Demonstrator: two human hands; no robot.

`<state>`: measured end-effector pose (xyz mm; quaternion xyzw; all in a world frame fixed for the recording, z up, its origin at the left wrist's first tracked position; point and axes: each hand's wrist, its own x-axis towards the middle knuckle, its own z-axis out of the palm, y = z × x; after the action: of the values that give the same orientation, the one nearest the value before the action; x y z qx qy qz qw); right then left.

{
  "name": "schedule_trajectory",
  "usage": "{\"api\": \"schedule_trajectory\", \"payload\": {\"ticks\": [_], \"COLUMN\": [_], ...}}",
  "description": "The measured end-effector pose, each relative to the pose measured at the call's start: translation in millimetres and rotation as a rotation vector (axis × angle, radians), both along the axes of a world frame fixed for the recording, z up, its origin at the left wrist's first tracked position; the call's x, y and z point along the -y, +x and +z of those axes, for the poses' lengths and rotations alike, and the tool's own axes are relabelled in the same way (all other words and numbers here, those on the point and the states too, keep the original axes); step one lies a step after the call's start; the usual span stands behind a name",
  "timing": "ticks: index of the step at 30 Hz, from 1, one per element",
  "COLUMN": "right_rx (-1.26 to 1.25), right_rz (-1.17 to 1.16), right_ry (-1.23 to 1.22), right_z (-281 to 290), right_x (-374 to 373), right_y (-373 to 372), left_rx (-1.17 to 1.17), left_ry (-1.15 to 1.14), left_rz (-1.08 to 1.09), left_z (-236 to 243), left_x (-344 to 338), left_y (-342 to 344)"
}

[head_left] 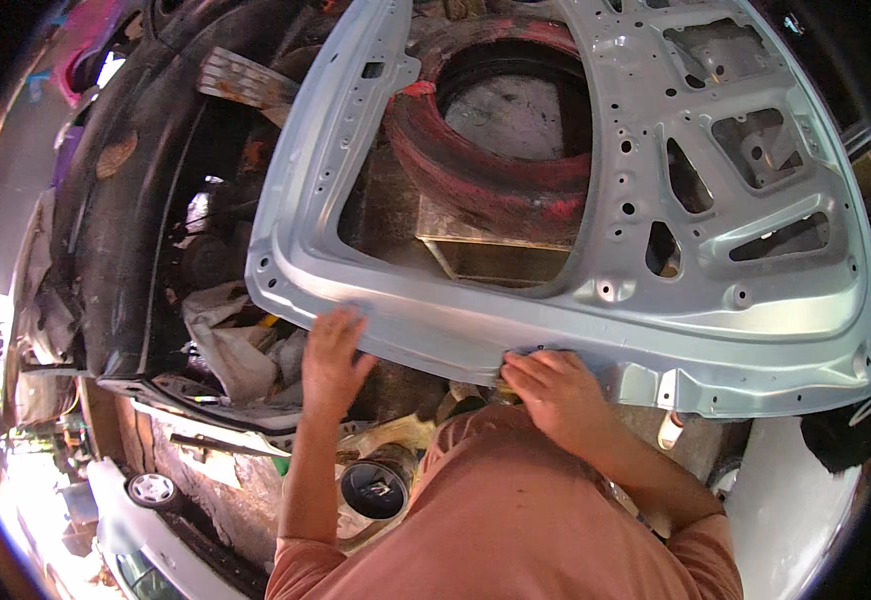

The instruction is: The person sands the surface of a detached car door using a sanding block. They repeatedly dip the sanding block into a bucket of water and wipe the door surface to remove residue. The person works on the edges and flat panels of the door in a workshop environment.

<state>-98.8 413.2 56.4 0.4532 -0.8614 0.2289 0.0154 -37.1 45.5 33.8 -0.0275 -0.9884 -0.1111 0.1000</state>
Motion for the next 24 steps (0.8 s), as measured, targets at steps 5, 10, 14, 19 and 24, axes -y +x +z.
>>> {"api": "schedule_trajectory", "payload": {"ticks": [5,10,14,19,24], "right_rx": [-0.013,0.004,0.046,0.063,0.008], "right_rz": [-0.044,0.004,-0.025,-0.052,0.027], "right_ry": [0.147,0.017,0.048,0.189,0.06], "right_z": [12,-5,-6,11,0], "right_x": [17,123,91,48,138], "right_y": [11,8,17,25,14], "left_rx": [-0.143,-0.223,-0.227,-0.267,-0.222], "left_ry": [0.07,0.133,0.134,0.171,0.173], "left_rz": [-0.01,-0.051,-0.05,-0.046,-0.049], "left_z": [-30,-47,-55,-64,-57], "left_x": [19,24,33,34,32], "left_y": [-7,-12,-7,-9,-11]}}
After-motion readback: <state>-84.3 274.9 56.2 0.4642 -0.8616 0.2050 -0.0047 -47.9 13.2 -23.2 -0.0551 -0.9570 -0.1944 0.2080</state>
